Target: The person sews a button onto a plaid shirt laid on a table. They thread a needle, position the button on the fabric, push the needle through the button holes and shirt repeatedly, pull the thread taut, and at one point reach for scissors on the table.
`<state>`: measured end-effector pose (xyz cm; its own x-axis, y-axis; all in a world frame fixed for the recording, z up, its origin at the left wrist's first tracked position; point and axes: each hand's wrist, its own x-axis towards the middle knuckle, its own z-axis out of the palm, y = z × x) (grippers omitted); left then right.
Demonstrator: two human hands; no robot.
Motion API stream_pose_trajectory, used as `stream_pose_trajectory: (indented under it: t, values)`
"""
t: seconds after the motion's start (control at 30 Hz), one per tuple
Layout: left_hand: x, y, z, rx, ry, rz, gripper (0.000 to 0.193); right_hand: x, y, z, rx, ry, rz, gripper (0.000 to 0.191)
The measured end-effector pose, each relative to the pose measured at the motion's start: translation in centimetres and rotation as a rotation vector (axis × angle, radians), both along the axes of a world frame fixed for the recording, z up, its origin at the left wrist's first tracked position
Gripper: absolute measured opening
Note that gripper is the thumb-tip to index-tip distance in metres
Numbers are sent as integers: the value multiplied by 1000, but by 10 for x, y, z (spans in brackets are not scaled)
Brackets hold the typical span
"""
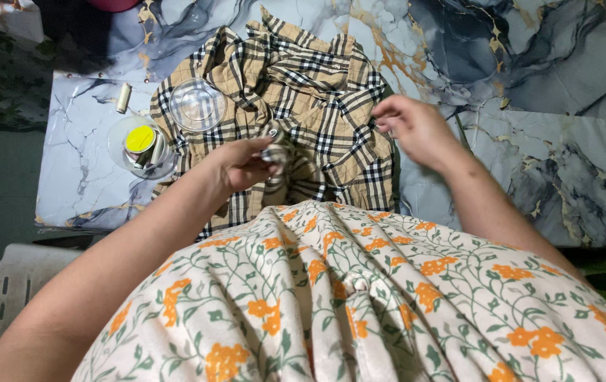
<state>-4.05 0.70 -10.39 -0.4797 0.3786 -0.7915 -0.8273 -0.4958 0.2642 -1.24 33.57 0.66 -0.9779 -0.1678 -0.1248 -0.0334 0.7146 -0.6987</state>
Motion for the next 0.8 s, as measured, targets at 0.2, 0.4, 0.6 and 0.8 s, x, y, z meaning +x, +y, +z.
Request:
stream_pose_trajectory:
  t: [0.2, 0.4, 0.6, 0.8]
  values:
    - [4, 24, 39, -47, 257, -106, 10, 14, -58, 26, -125, 79, 94, 20]
    - [13, 31, 63, 9, 390, -148, 11, 22, -83, 40, -71, 322, 52, 19]
    - [16, 34, 65, 9, 407, -151, 10, 28, -84, 44, 106, 472, 138, 10]
    - [18, 32, 66, 16, 432, -160, 10, 31, -86, 43, 166, 441, 125, 11]
